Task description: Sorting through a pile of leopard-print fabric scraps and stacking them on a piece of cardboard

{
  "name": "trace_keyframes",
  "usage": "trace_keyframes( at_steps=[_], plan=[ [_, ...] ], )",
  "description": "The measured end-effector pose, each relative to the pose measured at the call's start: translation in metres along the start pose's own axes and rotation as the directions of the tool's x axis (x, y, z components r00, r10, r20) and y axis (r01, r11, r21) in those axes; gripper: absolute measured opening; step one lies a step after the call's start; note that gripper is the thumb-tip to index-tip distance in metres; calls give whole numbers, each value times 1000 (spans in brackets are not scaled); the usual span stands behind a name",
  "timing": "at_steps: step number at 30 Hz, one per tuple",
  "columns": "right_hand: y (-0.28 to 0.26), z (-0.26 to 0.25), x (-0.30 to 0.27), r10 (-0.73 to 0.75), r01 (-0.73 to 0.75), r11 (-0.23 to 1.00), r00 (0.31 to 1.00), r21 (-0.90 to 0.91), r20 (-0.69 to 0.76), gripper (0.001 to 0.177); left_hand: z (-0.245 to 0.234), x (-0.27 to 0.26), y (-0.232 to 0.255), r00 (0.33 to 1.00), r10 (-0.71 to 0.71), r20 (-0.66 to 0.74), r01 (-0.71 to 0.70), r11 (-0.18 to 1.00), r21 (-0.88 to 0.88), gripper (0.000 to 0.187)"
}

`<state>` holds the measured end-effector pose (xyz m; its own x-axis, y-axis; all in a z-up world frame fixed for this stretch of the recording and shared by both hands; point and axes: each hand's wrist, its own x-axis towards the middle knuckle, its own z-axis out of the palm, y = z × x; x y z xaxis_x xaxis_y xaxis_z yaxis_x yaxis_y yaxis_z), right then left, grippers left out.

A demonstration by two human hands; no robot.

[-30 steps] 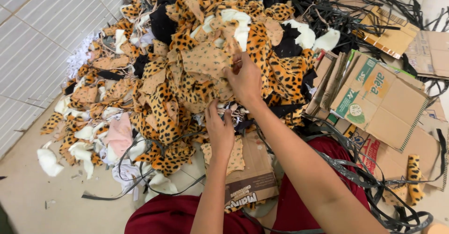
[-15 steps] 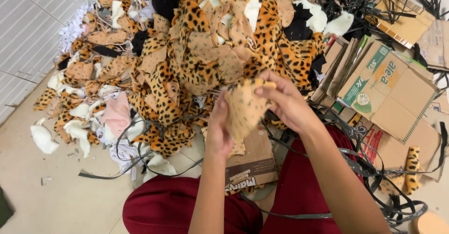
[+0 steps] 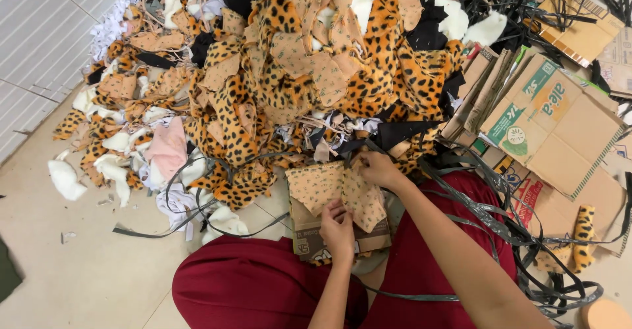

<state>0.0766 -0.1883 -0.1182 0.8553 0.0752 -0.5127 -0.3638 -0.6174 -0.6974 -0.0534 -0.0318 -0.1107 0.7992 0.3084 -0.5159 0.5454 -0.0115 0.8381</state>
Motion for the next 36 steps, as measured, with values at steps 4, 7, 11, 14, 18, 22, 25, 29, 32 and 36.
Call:
trace_keyframes(
  at_steps=[4,7,11,14,18,22,25,29,32,36],
  plan=[
    [-8,-4,-1,-58,54,997,997,-60,-56,40,2,-13,31,996,94,0,-93,985,147,40],
    [-15,-4,-6,-118,110,992,983,-65,-141,36,1,-11,33,986,161,40,-165,957,239,42],
    [-6,-3,-8,-178,158,983,946,-94,-272,32,-9,-10,40,938,325,120,-346,871,349,38],
    [-6,-4,-22,-170,150,985,941,-91,-292,35,-18,-12,49,902,399,162,-427,782,453,35],
    [-19,-10,-42,-147,138,989,954,-53,-259,44,-24,-14,57,846,491,209,-511,632,583,34],
    [-8,-3,-25,-76,105,991,954,85,-291,44,-21,-6,38,821,511,253,-502,436,747,44],
    [-18,-1,-34,-34,57,996,953,69,-300,46,-24,-5,33,832,474,289,-496,402,770,44],
    [-46,-4,-83,-219,159,970,901,-186,-374,52,-29,-6,34,828,466,311,-515,414,751,42],
    [-37,4,-103,-132,55,974,925,-219,-356,58,-33,-4,39,822,470,322,-520,387,762,45],
    [-19,20,-108,-16,-9,996,956,-83,-293,49,-35,-6,41,833,445,330,-504,364,783,50]
  ],
)
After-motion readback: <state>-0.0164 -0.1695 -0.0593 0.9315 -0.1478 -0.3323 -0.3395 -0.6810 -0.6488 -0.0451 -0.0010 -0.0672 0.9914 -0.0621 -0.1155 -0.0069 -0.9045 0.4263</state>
